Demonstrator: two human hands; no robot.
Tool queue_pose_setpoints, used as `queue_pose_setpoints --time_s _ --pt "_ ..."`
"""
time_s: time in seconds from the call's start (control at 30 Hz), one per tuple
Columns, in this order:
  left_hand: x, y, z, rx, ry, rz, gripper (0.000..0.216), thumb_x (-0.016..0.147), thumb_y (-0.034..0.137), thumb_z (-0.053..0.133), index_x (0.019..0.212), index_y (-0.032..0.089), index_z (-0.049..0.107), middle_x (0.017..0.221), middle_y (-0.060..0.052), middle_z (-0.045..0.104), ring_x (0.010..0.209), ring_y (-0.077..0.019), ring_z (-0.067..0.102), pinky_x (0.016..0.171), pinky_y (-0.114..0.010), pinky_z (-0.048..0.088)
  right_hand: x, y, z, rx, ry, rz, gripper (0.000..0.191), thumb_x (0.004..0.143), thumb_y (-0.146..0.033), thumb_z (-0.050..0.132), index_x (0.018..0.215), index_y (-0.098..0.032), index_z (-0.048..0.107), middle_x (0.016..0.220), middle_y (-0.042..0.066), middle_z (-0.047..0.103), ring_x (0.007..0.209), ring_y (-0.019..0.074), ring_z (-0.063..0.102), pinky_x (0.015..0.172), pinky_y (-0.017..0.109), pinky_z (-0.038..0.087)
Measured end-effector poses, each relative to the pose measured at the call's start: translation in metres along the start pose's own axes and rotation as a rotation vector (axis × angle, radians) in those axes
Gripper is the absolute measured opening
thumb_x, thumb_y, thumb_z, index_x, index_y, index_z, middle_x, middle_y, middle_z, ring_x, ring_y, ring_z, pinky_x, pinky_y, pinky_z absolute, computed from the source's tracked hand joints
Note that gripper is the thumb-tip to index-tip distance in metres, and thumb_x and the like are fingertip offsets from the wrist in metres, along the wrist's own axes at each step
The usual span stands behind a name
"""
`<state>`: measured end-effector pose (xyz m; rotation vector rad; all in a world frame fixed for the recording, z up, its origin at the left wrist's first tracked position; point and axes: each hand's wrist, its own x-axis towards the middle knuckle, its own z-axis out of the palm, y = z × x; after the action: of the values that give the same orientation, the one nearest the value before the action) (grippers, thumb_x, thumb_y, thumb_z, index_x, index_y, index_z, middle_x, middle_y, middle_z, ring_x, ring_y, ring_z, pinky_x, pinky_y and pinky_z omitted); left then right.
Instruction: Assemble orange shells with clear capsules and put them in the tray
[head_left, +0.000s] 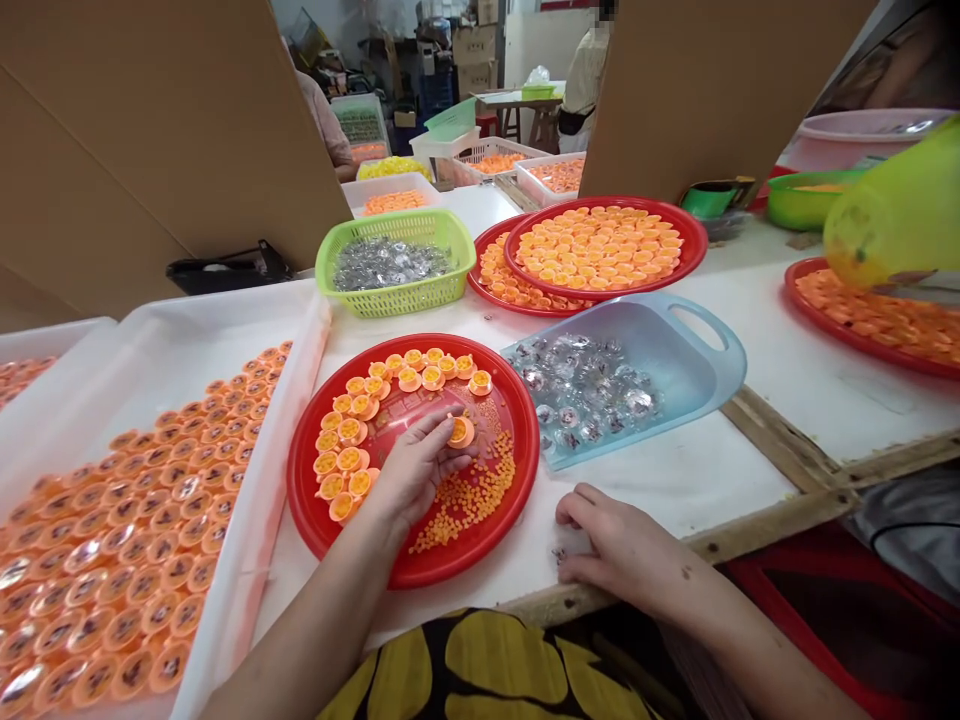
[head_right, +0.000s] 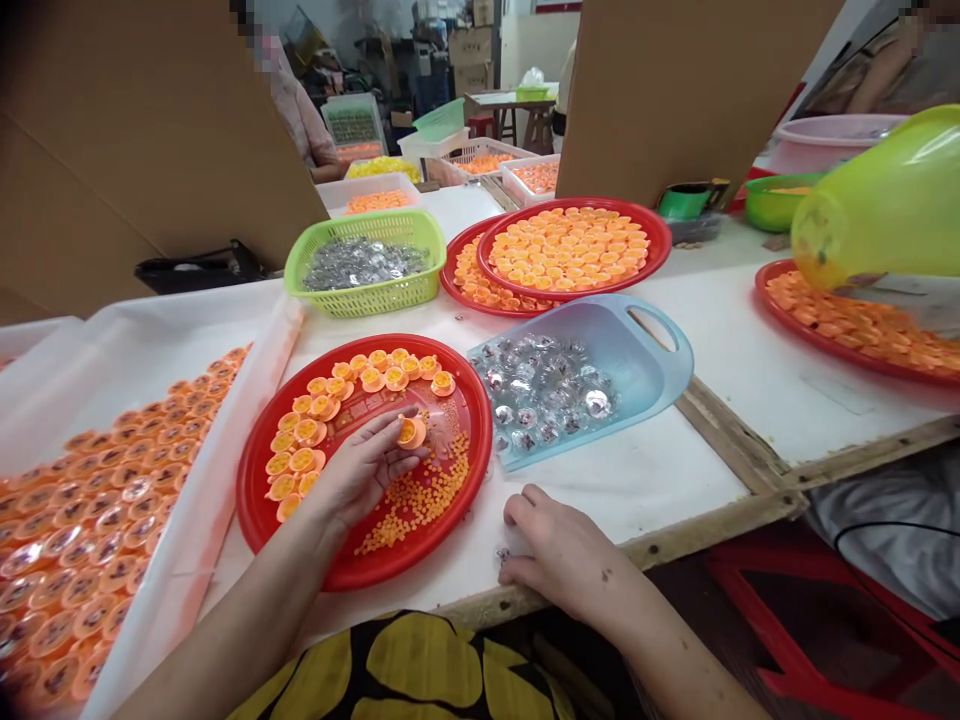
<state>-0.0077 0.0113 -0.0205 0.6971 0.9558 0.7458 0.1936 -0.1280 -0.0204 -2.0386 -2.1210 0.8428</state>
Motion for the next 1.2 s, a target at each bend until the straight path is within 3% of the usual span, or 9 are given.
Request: queue_pose_setpoints --time_s 0.1,0.27,0.43,0.57,0.7,0.9,1.1,1.2 --pt "0.001 -0.001 -0.001 -0.078 0.042 -0.002 0.027 0.089 0.027 0.053 0.112 0.014 0.059 0.088 -0.012 0.07 0.071 -0.0164 0.07 0.061 -0.022 0.057 0.003 0.002 0.002 -0.027 -0.031 0.05 0.018 0.07 -0.016 0.066 0.081 -0.018 0.052 0.085 0.003 0.055 0.074 0.0198 0.057 0.062 0.027 0.037" --pt "0.001 0.001 -0.002 -0.101 0.037 0.003 0.018 0.088 0.019 0.051 0.105 0.015 0.057 0.084 -0.01 0.069 0.068 -0.0164 0.07 0.056 -0.021 0.056 0.015 0.004 -0.001 -0.11 -0.017 0.022 0.014 0.08 -0.005 0.047 0.084 -0.016 0.054 0.084 0.006 0.055 0.074 0.0205 0.058 0.066 0.03 0.039" --pt "0.0 -0.001 -0.005 -0.121 0.019 0.012 0.018 0.087 0.018 0.054 0.104 0.017 0.056 0.082 -0.008 0.069 0.067 -0.0156 0.07 0.055 -0.019 0.055 0.02 0.002 -0.001 -0.109 -0.015 0.019 0.011 0.079 -0.008 0.052 0.086 -0.016 0.054 0.088 0.007 0.054 0.077 0.0206 0.058 0.068 0.03 0.042" --pt "0.0 -0.004 -0.004 -0.167 -0.013 -0.022 0.025 0.085 0.017 0.056 0.11 0.017 0.058 0.086 -0.009 0.069 0.07 -0.0149 0.07 0.059 -0.018 0.055 0.02 0.005 0.004 -0.146 0.054 -0.004 0.01 0.08 -0.009 0.048 0.076 -0.018 0.05 0.08 0.005 0.055 0.068 0.0186 0.056 0.062 0.03 0.041" --pt "0.0 -0.005 -0.004 -0.186 -0.022 -0.026 0.014 0.083 0.018 0.06 0.097 0.015 0.061 0.088 -0.01 0.069 0.07 -0.015 0.069 0.061 -0.02 0.056 0.021 0.013 0.008 -0.124 0.131 -0.051 0.01 0.081 -0.009 0.045 0.082 -0.017 0.051 0.078 0.006 0.057 0.073 0.0217 0.057 0.063 0.032 0.041" --pt "-0.002 -0.006 -0.004 -0.151 -0.033 -0.007 0.012 0.083 0.02 0.06 0.092 0.017 0.055 0.084 -0.008 0.069 0.067 -0.0158 0.069 0.055 -0.019 0.054 0.019 0.011 -0.005 0.241 0.145 -0.102 0.01 0.084 -0.012 0.047 0.082 -0.02 0.053 0.079 0.001 0.057 0.073 0.016 0.055 0.065 0.028 0.042" --pt "-0.008 -0.009 0.0 -0.115 -0.158 0.008 0.021 0.076 0.027 0.069 0.091 0.017 0.057 0.085 -0.006 0.067 0.07 -0.0145 0.068 0.058 -0.019 0.053 0.027 -0.014 -0.032 0.755 0.09 -0.182 0.011 0.089 -0.024 0.051 0.095 -0.021 0.06 0.09 0.001 0.058 0.079 0.0141 0.056 0.067 0.027 0.048" --pt "-0.012 -0.009 0.003 -0.099 -0.209 0.025 0.026 0.073 0.03 0.072 0.091 0.017 0.059 0.082 -0.004 0.066 0.067 -0.013 0.066 0.058 -0.019 0.052 0.042 -0.025 -0.037 0.9 0.068 -0.243 0.016 0.088 -0.026 0.055 0.101 -0.022 0.062 0.094 0.001 0.058 0.078 0.0126 0.057 0.068 0.026 0.05"
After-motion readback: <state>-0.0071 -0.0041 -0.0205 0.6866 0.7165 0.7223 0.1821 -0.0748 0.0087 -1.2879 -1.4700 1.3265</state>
